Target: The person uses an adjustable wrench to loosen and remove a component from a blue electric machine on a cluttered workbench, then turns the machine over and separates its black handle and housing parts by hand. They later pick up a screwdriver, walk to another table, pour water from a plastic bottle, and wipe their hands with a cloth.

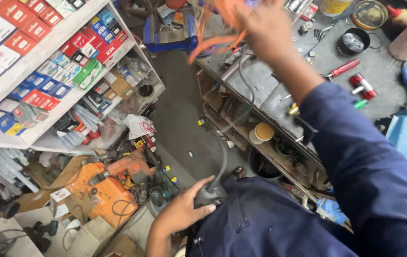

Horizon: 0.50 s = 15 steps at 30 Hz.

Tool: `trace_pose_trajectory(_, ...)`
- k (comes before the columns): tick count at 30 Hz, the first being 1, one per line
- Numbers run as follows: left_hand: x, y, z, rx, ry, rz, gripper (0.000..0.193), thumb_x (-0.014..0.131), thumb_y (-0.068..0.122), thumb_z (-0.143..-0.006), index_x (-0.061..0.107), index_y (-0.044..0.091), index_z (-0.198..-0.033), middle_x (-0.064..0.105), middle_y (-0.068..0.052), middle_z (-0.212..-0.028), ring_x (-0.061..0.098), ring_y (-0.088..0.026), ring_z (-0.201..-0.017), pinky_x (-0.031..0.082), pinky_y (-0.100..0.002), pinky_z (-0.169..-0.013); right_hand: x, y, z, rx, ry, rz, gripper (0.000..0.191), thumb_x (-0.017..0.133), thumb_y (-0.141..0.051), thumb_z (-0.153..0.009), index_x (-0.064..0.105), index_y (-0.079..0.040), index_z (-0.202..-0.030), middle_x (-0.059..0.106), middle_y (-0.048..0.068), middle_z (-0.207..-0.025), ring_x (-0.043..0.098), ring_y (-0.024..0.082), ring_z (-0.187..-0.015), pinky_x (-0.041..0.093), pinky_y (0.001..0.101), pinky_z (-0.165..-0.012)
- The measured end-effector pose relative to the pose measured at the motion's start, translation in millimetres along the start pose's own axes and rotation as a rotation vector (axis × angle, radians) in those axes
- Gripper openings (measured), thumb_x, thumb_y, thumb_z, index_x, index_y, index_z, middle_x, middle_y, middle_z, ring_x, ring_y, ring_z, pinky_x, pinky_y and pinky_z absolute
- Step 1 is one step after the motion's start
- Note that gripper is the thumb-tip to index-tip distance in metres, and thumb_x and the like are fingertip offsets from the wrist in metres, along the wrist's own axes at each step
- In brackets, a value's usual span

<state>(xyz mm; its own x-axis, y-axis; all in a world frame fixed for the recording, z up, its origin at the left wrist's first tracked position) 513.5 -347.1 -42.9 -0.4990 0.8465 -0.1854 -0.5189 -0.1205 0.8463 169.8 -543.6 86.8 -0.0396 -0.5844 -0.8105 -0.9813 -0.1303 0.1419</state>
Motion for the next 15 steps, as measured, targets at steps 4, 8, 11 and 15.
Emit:
trace_pose_trajectory(4,-16,15,-38,0.227,-0.030,-0.057,0.075,0.078,0.026,-0.088,0.044,0.013,-0.154,0.062,-0.014,-0.144,0.057,-0.023,-0.136,0.042,-0.037,-0.112,59,3,22,0.006,-0.207,-0.056,0.072,0.085,-0.027,-0.077,0.058,-0.023,-0.143,0.060,0.015,-0.125,0.049,0.038,-0.129,0.028,0.0730,-0.104)
trace_pose_trajectory(8,-40,4,-76,0.249,0.131,0.065,0.076,0.078,0.026,-0.088,0.045,0.011,-0.154,0.056,-0.015,-0.153,0.051,-0.026,-0.144,0.036,-0.037,-0.118,67,38,44,0.176,-0.278,-0.344,0.087,0.086,-0.021,-0.073,0.052,-0.019,-0.153,0.050,0.023,-0.142,0.041,0.043,-0.136,0.018,0.0703,-0.113)
trace_pose_trajectory(11,-64,-10,-115,0.202,0.270,0.216,0.075,0.077,0.021,-0.090,0.038,0.008,-0.154,0.057,-0.016,-0.147,0.049,-0.028,-0.140,0.035,-0.037,-0.117,40,44,92,0.329,-0.108,-0.535,0.083,0.085,-0.019,-0.078,0.050,-0.010,-0.153,0.051,0.023,-0.143,0.049,0.041,-0.131,0.035,0.0581,-0.112)
trace_pose_trajectory(15,-68,13,-170,0.442,0.066,0.882,0.055,0.070,0.013,-0.104,0.044,0.002,-0.150,0.055,-0.020,-0.144,0.051,-0.034,-0.138,0.042,-0.051,-0.119,12,11,198,0.703,-0.030,-0.535,0.049,0.079,-0.017,-0.097,0.059,-0.013,-0.142,0.067,0.006,-0.126,0.067,0.023,-0.115,0.050,0.0331,-0.104)
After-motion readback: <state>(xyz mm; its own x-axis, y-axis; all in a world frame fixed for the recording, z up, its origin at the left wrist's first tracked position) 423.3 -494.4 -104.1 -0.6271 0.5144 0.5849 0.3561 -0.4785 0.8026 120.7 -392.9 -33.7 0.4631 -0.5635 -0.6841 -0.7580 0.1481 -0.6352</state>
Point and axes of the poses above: each hand's wrist, its own z-axis away from the middle knuckle, its own x-axis out of the palm, y = z × x, the point moved 5 cm from there along -z, towards the middle knuckle
